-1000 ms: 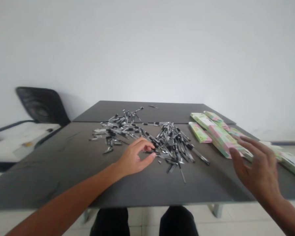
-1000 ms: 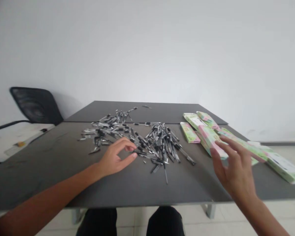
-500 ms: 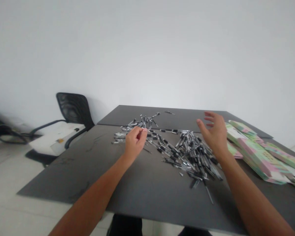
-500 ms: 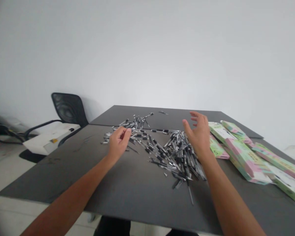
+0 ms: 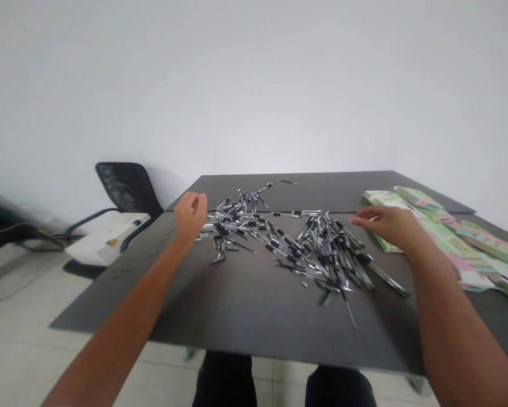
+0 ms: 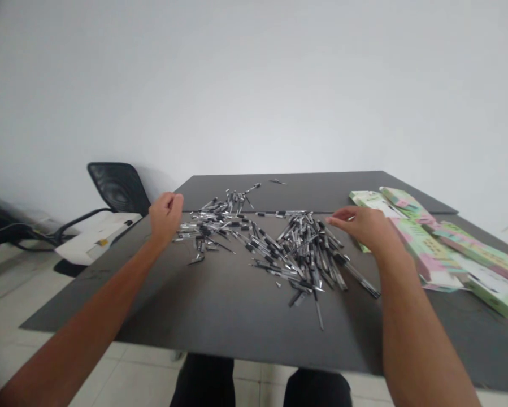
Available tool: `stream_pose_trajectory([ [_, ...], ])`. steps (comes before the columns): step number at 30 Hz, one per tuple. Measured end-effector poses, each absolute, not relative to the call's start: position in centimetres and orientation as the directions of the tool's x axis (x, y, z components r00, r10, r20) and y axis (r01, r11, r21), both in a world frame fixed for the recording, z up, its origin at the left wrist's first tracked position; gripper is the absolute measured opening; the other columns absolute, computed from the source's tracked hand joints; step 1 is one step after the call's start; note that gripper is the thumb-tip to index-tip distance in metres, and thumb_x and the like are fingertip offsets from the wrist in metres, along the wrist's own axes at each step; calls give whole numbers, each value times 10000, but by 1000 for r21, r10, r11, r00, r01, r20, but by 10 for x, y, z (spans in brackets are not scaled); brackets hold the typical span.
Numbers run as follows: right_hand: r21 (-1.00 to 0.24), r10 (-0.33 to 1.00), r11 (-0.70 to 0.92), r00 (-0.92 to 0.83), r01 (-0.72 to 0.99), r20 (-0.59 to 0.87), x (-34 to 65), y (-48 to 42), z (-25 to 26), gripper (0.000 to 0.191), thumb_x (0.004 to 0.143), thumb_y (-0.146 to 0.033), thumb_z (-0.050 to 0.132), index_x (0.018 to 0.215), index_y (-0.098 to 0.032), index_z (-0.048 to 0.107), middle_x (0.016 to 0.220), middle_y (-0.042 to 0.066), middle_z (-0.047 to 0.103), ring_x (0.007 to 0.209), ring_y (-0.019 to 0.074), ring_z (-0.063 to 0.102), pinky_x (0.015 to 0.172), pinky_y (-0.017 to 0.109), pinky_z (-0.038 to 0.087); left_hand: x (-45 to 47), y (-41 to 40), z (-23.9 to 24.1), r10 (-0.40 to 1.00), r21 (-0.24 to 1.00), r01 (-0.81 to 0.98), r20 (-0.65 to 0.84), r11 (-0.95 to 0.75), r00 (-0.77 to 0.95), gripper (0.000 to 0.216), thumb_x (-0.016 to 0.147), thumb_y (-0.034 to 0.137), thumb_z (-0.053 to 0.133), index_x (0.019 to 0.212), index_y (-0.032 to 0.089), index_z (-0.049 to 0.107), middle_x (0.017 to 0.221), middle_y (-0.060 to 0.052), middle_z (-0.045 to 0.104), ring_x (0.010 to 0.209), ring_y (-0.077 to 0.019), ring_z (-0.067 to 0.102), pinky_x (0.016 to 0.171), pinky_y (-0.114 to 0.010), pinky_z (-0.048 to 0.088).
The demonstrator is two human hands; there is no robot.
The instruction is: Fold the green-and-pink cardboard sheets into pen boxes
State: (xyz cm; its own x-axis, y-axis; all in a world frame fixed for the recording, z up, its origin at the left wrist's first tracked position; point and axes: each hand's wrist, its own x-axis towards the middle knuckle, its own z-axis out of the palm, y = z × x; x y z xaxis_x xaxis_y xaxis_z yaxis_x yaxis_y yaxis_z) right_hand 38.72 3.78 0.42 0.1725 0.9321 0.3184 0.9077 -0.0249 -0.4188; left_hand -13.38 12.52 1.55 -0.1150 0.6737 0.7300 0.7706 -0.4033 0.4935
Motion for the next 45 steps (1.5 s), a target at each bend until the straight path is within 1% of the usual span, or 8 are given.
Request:
stream_pose_trajectory([
  [4, -418, 995, 38, 5, 908, 103, 388, 38, 2, 302, 783, -586, 815, 870, -308, 893, 764, 9, 845, 693, 246, 773, 649, 335, 554, -146, 125, -3, 691, 483, 807, 710, -340, -134, 367, 999, 287, 534, 665, 264, 385, 686, 27, 390, 712, -192, 415, 714, -337, 300],
  [7, -429, 999, 46, -54, 902, -6, 395, 33, 4, 251, 772, -495, 828, 902, -295, 909, 824, 16, 866, 749, 259, 796, 705, 347, 576, -151, 122, -15, 738, 469, 825, 667, -316, -97, 315, 960, 316, 566, 670, 259, 456, 670, 24, 415, 693, -197, 432, 688, -336, 290],
  [13, -487, 961, 15, -146, 873, -233, 422, 18, 1, 293, 709, -419, 839, 951, -273, 919, 936, 65, 883, 880, 322, 828, 813, 411, 617, -161, 125, -14, 820, 401, 855, 570, -329, 48, 224, 902, 390, 665, 746, 231, 641, 667, 14, 463, 685, -206, 468, 665, -323, 305],
  [20, -493, 882, -223, -41, 841, -469, 427, 15, -12, 272, 715, -269, 749, 952, -251, 880, 876, 113, 867, 726, 272, 805, 576, 335, 577, -167, 126, -12, 803, 350, 869, 590, -348, 84, 235, 917, 399, 653, 800, 201, 697, 706, -3, 471, 690, -204, 460, 663, -330, 307],
  [27, -448, 819, -410, 104, 794, -564, 405, 9, 2, 379, 683, -200, 769, 1061, -221, 791, 981, 116, 858, 899, 265, 823, 738, 325, 633, -162, 125, -13, 786, 316, 864, 604, -391, 134, 287, 925, 452, 620, 817, 203, 710, 677, 6, 459, 657, -198, 458, 641, -330, 299],
  [32, -430, 785, -475, 149, 768, -601, 392, 5, 8, 425, 691, -187, 797, 1112, -214, 745, 1001, 101, 843, 974, 249, 810, 806, 288, 627, -157, 121, -15, 768, 298, 856, 619, -422, 163, 318, 944, 466, 593, 808, 202, 705, 676, 8, 451, 651, -194, 464, 645, -333, 308],
  [40, -460, 804, -464, 142, 757, -577, 388, 3, 7, 438, 644, -182, 809, 1077, -205, 749, 989, 118, 843, 934, 268, 799, 777, 309, 620, -150, 115, -12, 756, 306, 845, 635, -439, 162, 301, 939, 462, 608, 809, 207, 699, 663, 17, 447, 638, -185, 454, 635, -330, 304],
  [45, -489, 851, -425, 153, 762, -502, 392, 3, 17, 466, 679, -261, 821, 1133, -196, 741, 1154, 154, 825, 958, 286, 791, 727, 316, 632, -144, 109, -8, 720, 318, 819, 676, -478, 158, 260, 936, 421, 641, 804, 204, 696, 646, 31, 436, 612, -170, 438, 627, -331, 301],
])
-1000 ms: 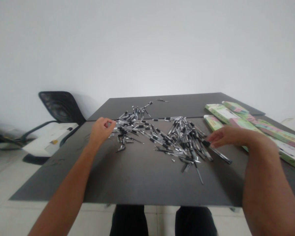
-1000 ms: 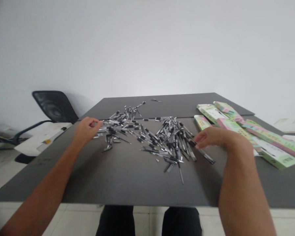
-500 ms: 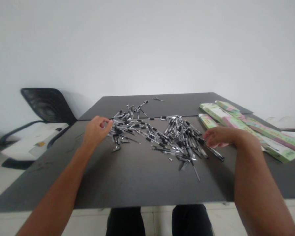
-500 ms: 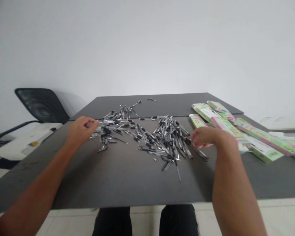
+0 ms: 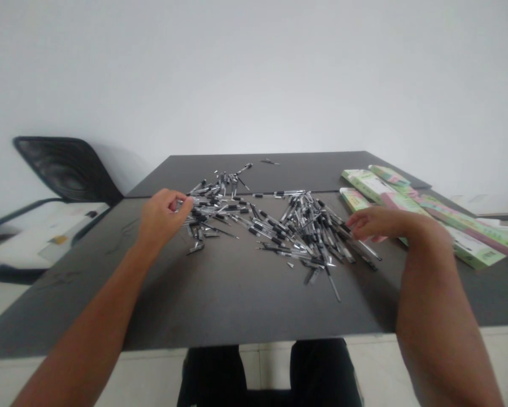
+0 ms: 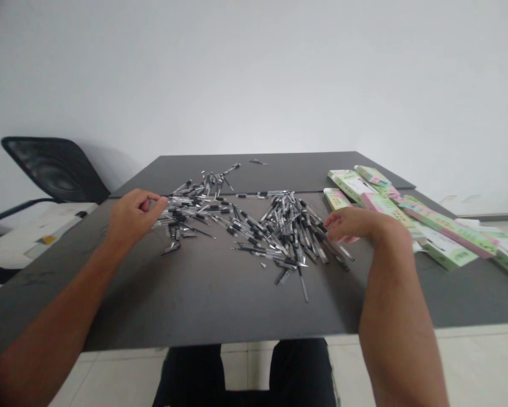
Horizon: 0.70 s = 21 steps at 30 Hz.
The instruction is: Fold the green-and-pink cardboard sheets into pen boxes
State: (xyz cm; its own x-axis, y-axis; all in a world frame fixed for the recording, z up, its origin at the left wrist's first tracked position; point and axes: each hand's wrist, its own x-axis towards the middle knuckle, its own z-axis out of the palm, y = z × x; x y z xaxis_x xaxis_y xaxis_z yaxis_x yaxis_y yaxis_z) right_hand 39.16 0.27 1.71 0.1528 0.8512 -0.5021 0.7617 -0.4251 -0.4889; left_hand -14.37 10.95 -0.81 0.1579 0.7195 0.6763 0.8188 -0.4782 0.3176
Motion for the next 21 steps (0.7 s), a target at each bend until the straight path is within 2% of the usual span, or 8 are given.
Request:
stream_pose_trajectory([
  [2, -524, 916, -340, 149, 781, -372, 387, 2, 25, 484, 710, -316, 843, 1168, -198, 742, 1152, 140, 813, 903, 264, 774, 706, 314, 631, -136, 104, -7, 692, 320, 801, 705, -506, 156, 240, 944, 395, 655, 807, 202, 696, 634, 43, 421, 598, -161, 429, 620, -326, 302],
  [4, -622, 985, -163, 92, 766, -145, 373, 0, 34, 517, 748, -374, 862, 1222, -205, 743, 1063, 108, 800, 803, 219, 737, 667, 299, 615, -125, 96, -7, 659, 321, 776, 735, -543, 158, 228, 951, 369, 672, 796, 202, 696, 623, 52, 408, 584, -151, 422, 609, -318, 303],
  [6, -768, 997, 59, -2, 638, 76, 346, -3, 41, 576, 778, -396, 876, 1305, -214, 728, 948, 57, 760, 714, 170, 685, 614, 273, 594, -109, 84, -7, 618, 310, 736, 764, -602, 184, 235, 964, 344, 684, 779, 200, 697, 623, 55, 420, 578, -140, 433, 600, -304, 318],
  [8, -875, 975, 223, -95, 430, 202, 311, -7, 45, 650, 790, -384, 898, 1392, -236, 704, 893, 5, 709, 643, 123, 632, 562, 246, 584, -91, 67, -6, 571, 282, 677, 783, -680, 247, 231, 977, 323, 702, 783, 197, 704, 633, 53, 473, 580, -129, 471, 598, -286, 357],
  [12, -938, 936, 301, -241, 170, 257, 245, -16, 37, 410, 840, -370, 899, 1213, -227, 805, 816, -9, 688, 644, 122, 652, 552, 247, 627, -60, 29, -7, 502, 274, 488, 749, -829, 432, 109, 1008, 274, 709, 968, 197, 774, 805, -1, 713, 707, -136, 647, 661, -253, 494],
  [16, -959, 924, 281, -275, 22, 265, 208, -20, 20, 277, 830, -374, 931, 1029, -216, 820, 845, 7, 764, 618, 105, 669, 562, 232, 635, -44, 3, -13, 483, 383, 295, 683, -876, 548, 277, 1016, 354, 740, 1230, 179, 764, 1143, -87, 831, 914, -176, 781, 799, -269, 616],
  [19, -968, 930, 251, -273, -22, 248, 194, -22, 10, 282, 781, -355, 973, 961, -212, 811, 788, -3, 782, 601, 96, 686, 571, 196, 607, -40, -2, -19, 529, 445, 292, 646, -847, 550, 237, 1049, 341, 706, 1209, 183, 777, 1122, -71, 852, 971, -186, 814, 910, -277, 633],
  [21, -969, 935, 249, -261, 5, 239, 187, -24, 6, 283, 759, -353, 988, 944, -214, 824, 799, -2, 796, 589, 87, 682, 557, 178, 583, -40, -1, -21, 570, 466, 330, 634, -821, 522, 179, 1063, 315, 688, 1138, 194, 797, 1052, -41, 868, 924, -172, 827, 885, -252, 633],
])
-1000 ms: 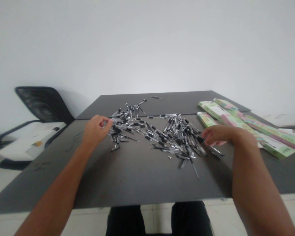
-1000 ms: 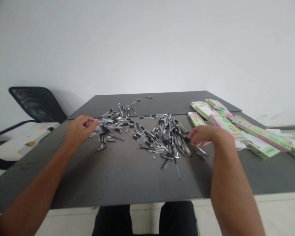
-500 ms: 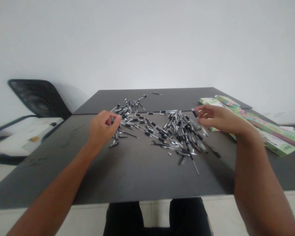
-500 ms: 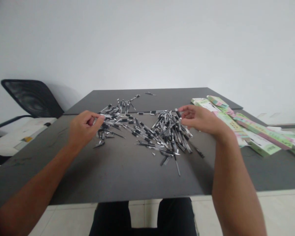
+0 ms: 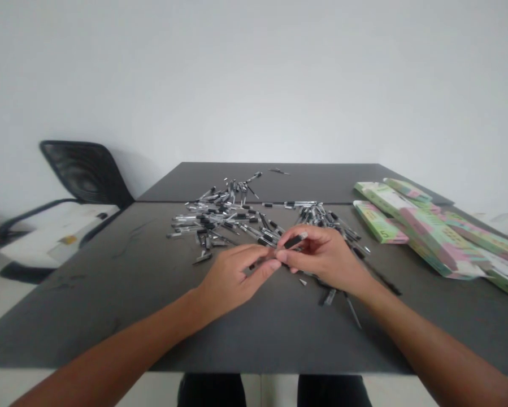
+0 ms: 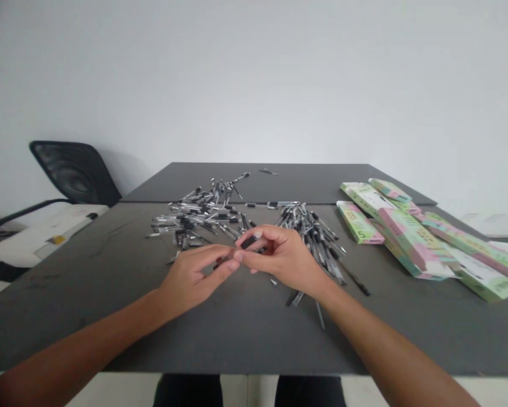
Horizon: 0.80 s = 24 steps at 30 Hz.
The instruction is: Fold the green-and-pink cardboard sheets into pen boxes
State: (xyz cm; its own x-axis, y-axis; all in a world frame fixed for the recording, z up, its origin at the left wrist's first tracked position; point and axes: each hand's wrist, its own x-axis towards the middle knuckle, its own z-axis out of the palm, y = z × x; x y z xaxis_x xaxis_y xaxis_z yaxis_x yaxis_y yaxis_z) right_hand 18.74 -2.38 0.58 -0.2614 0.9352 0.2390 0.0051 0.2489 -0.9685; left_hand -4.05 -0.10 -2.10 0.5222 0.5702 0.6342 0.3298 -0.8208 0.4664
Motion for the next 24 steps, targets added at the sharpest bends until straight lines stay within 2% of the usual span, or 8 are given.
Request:
stream_pose_trajectory([
  [3, -960, 940, 269, -237, 74, 245, 183, -25, 7, 289, 769, -398, 974, 968, -223, 857, 813, 4, 805, 568, 86, 656, 535, 190, 565, -43, 2, -21, 597, 459, 382, 623, -802, 506, 194, 1079, 333, 665, 1130, 215, 810, 1038, -19, 883, 884, -170, 842, 820, -237, 631],
  [6, -932, 939, 322, -184, 169, 291, 201, -21, 21, 526, 762, -504, 959, 1211, -258, 840, 965, 43, 849, 642, 138, 713, 544, 239, 568, -46, 2, -19, 621, 492, 381, 586, -783, 520, 250, 1116, 363, 584, 1178, 232, 787, 1029, -7, 888, 899, -172, 849, 828, -244, 631],
  [8, -864, 933, 349, -44, 363, 358, 236, -16, 34, 682, 735, -589, 953, 1321, -276, 801, 1108, 70, 853, 725, 180, 752, 622, 296, 598, -48, 3, -18, 670, 558, 379, 543, -738, 505, 280, 1136, 389, 530, 1235, 244, 748, 991, 6, 888, 907, -174, 847, 863, -261, 628],
  [9, -802, 916, 307, 69, 513, 395, 259, -13, 40, 634, 758, -641, 916, 1259, -263, 828, 1041, 73, 855, 709, 192, 745, 662, 327, 606, -48, 3, -18, 700, 590, 386, 520, -709, 490, 297, 1142, 410, 507, 1271, 252, 723, 980, 9, 887, 895, -177, 844, 872, -275, 625],
  [12, -492, 966, -110, 209, 864, 152, 342, -6, 46, 496, 822, -704, 806, 1017, -255, 885, 698, 60, 791, 662, 252, 727, 726, 406, 589, -49, 6, -21, 778, 658, 423, 460, -622, 429, 356, 1149, 489, 448, 1348, 266, 643, 969, 0, 884, 815, -193, 825, 835, -319, 608],
  [16, -387, 911, -310, 154, 868, -383, 413, 0, 27, 483, 691, -638, 865, 954, -234, 891, 870, 96, 859, 896, 346, 813, 752, 399, 607, -48, 9, -27, 820, 705, 429, 422, -565, 386, 356, 1152, 540, 409, 1314, 264, 565, 955, -18, 878, 796, -201, 799, 838, -349, 573],
  [18, -398, 885, -310, 109, 863, -453, 419, 4, 15, 514, 670, -626, 863, 1002, -236, 892, 922, 96, 868, 956, 353, 819, 716, 370, 602, -48, 9, -30, 823, 717, 420, 406, -557, 398, 333, 1153, 544, 402, 1278, 267, 540, 944, -14, 874, 811, -200, 791, 851, -351, 562],
  [24, -396, 905, -283, 107, 873, -411, 399, 21, 0, 337, 705, -502, 847, 896, -227, 890, 845, 65, 853, 831, 282, 807, 772, 344, 620, -49, 13, -30, 832, 723, 433, 376, -539, 409, 311, 1152, 554, 388, 1185, 277, 526, 961, -13, 867, 842, -212, 779, 865, -362, 550],
])
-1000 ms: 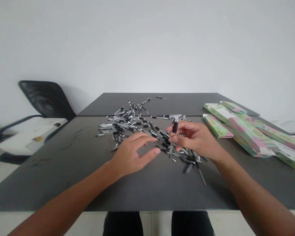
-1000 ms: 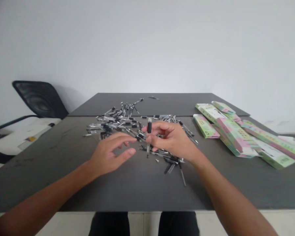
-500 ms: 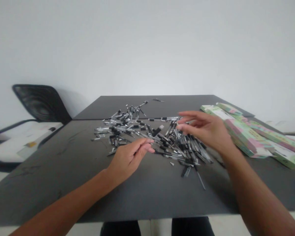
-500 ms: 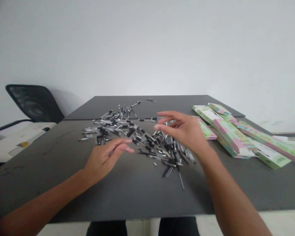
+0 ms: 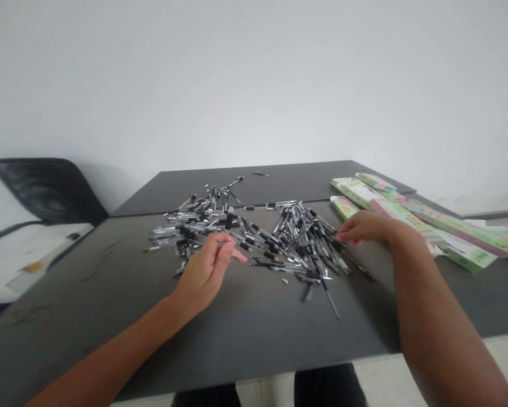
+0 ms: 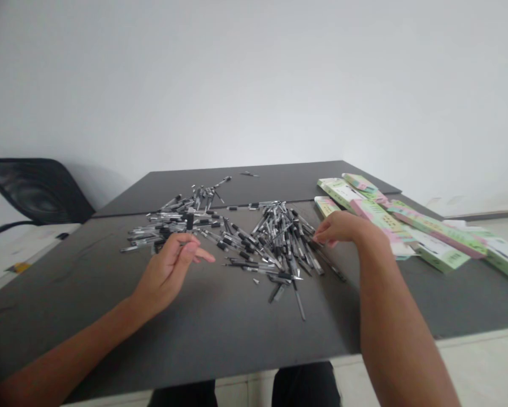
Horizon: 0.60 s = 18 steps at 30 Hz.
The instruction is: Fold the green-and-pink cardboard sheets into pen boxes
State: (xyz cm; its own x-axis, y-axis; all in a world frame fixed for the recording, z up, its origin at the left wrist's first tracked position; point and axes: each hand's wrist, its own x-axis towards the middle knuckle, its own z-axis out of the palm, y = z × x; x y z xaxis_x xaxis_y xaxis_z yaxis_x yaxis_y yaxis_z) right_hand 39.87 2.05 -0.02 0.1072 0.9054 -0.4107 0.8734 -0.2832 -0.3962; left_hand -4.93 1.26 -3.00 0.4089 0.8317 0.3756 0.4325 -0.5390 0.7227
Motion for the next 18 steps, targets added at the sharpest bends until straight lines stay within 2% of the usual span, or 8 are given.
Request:
stream_pose_trajectory([
  [4, -359, 914, -265, 114, 895, -390, 397, 25, -2, 292, 738, -486, 835, 889, -244, 895, 868, 47, 856, 786, 259, 793, 763, 343, 610, -50, 12, -26, 830, 705, 453, 379, -545, 409, 326, 1147, 568, 390, 1159, 280, 540, 964, -16, 866, 836, -220, 779, 844, -367, 544],
  [11, -282, 924, -241, 130, 929, -360, 390, 29, 0, 202, 740, -427, 830, 813, -249, 892, 741, 46, 812, 745, 264, 758, 755, 363, 567, -53, 11, -28, 821, 695, 456, 374, -556, 431, 324, 1149, 568, 390, 1164, 284, 547, 956, -14, 866, 877, -223, 799, 856, -369, 551],
  [15, -289, 932, -244, 141, 926, -335, 385, 29, 0, 162, 688, -393, 841, 721, -236, 864, 703, 48, 793, 726, 272, 739, 718, 365, 548, -51, 12, -28, 818, 696, 449, 377, -560, 435, 337, 1148, 575, 385, 1149, 278, 545, 927, -16, 860, 877, -222, 803, 847, -370, 556],
  [18, -341, 954, -225, 135, 913, -268, 389, 20, 5, 151, 668, -379, 848, 635, -234, 823, 675, 42, 777, 684, 255, 708, 674, 352, 511, -51, 11, -27, 817, 703, 440, 376, -559, 437, 348, 1148, 579, 378, 1136, 274, 545, 901, -12, 850, 874, -221, 801, 856, -371, 553],
])
